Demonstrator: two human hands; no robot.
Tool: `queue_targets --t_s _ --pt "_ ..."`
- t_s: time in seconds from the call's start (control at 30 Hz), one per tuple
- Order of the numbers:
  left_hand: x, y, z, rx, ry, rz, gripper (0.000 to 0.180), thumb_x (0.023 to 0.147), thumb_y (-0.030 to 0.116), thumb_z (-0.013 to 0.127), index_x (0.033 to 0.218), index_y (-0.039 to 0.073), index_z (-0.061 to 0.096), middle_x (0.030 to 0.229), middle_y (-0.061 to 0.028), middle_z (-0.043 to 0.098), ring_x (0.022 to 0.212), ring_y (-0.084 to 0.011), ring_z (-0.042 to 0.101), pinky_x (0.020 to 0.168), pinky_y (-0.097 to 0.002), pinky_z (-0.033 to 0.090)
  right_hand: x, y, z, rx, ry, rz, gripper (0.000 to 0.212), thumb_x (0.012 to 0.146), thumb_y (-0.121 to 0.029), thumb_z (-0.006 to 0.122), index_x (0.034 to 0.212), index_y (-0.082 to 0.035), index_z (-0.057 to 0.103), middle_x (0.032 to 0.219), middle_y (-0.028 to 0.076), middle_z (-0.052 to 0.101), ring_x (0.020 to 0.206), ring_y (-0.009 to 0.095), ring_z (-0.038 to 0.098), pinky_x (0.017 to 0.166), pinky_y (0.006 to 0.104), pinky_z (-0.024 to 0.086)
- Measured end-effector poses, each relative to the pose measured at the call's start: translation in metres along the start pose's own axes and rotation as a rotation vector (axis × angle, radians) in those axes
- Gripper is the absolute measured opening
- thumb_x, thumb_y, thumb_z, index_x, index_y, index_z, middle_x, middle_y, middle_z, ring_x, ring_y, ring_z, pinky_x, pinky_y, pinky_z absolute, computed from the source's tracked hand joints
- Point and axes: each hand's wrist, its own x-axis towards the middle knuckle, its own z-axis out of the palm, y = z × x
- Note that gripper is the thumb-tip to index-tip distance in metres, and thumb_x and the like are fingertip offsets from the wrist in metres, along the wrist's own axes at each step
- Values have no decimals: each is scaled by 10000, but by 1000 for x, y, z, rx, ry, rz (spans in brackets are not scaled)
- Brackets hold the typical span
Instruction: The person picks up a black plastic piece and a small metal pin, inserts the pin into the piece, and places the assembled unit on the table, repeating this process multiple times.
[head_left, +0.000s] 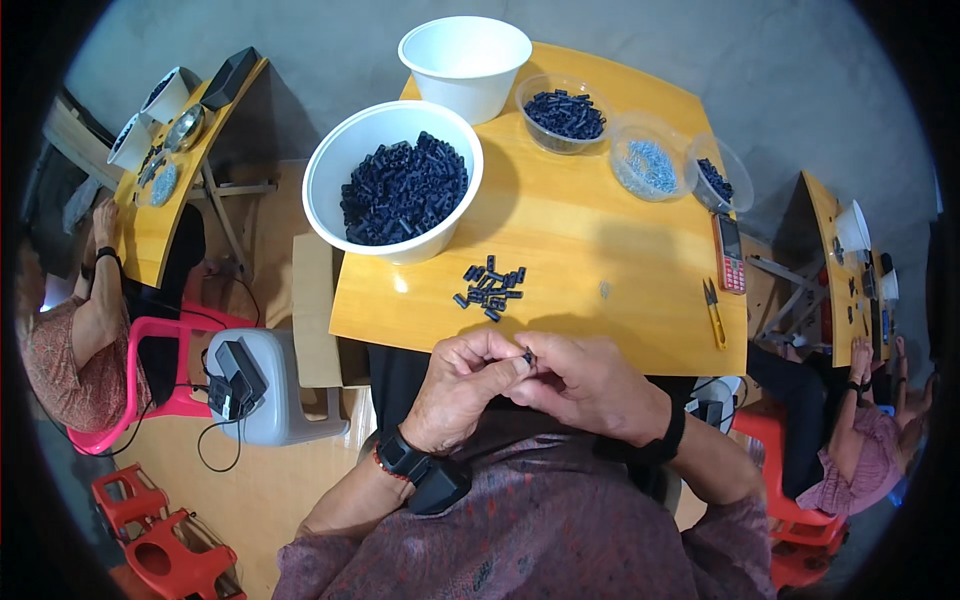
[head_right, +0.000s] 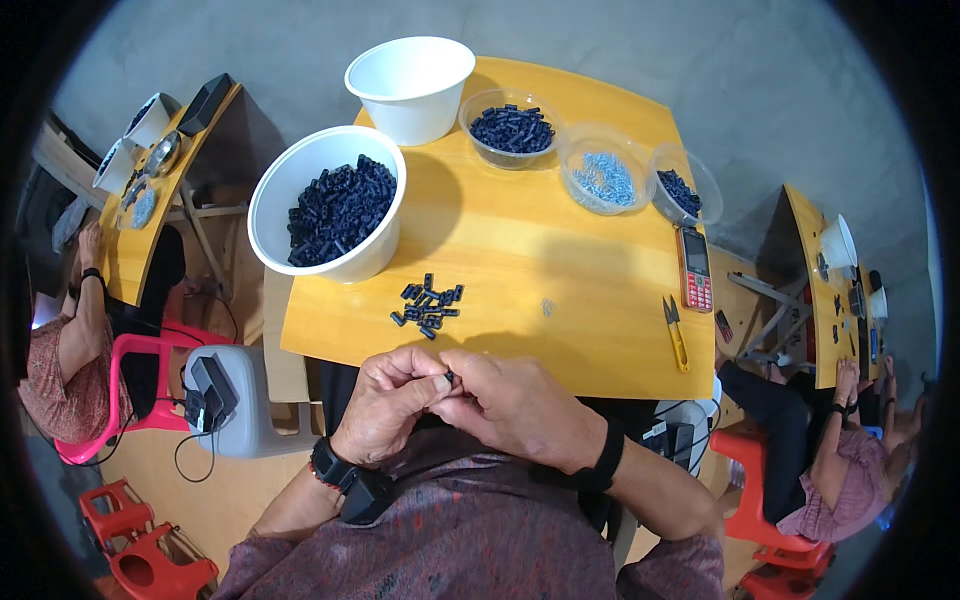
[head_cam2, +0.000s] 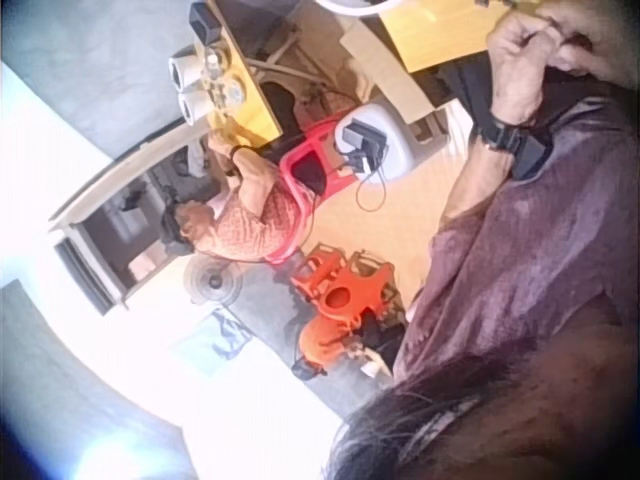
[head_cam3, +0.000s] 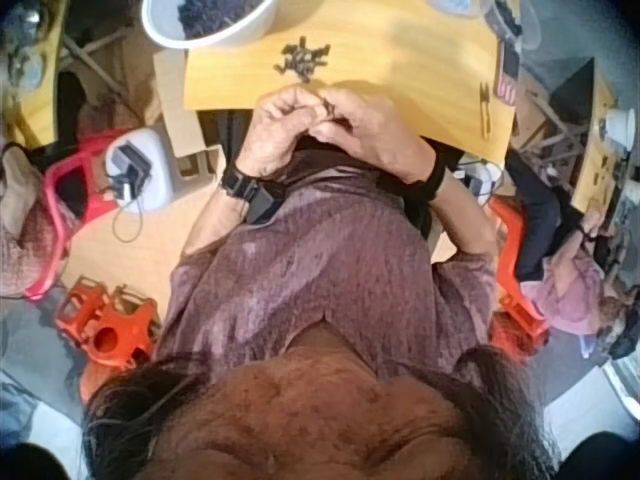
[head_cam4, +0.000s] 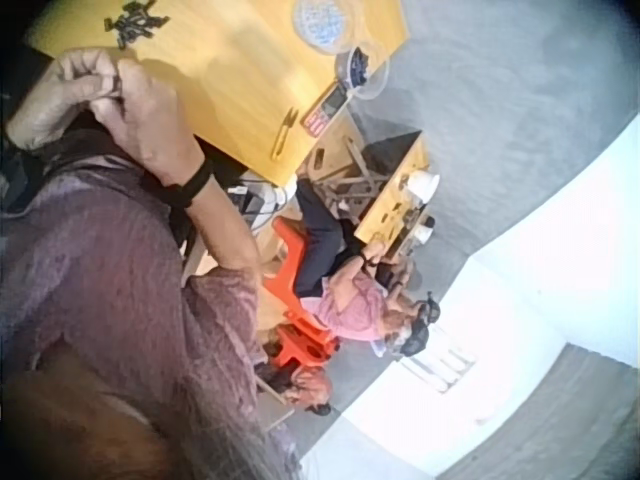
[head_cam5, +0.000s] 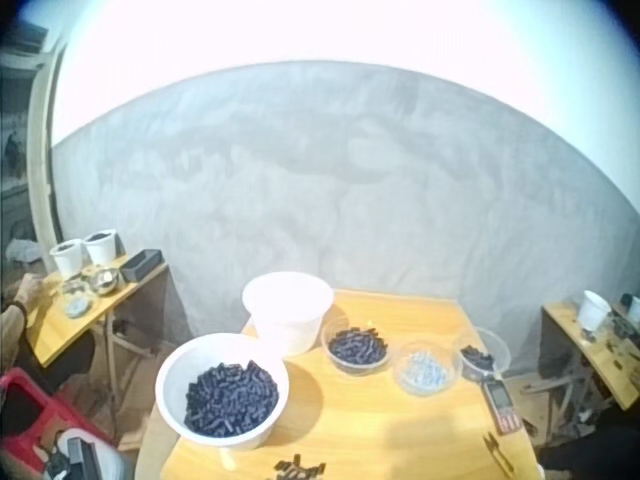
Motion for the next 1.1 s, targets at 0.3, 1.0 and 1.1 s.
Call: queue_targets --t_s 0.3,1.0,1.1 --pt "1 0 1 120 21 66 56 953 48 637 962 -5 653 876 -72 693 716 -121 660 681 -257 568 4 16 -6 67 103 -54 245 926 -169 673 1125 -27 651 882 120 628 779 268 615 716 341 496" --pt "-2 5 -1 694 160 345 61 926 31 674 937 -9 629 803 -46 668 660 -72 618 589 -205 517 13 14 7 640 230 244 132 919 -21 659 1036 29 692 868 56 680 711 73 653 641 203 539" --pt "-1 4 -3 576 140 332 78 924 49 682 934 -5 627 785 -34 659 648 -61 598 572 -201 493 12 15 11 731 261 285 138 919 -4 645 1049 26 681 874 58 680 721 77 657 661 211 550"
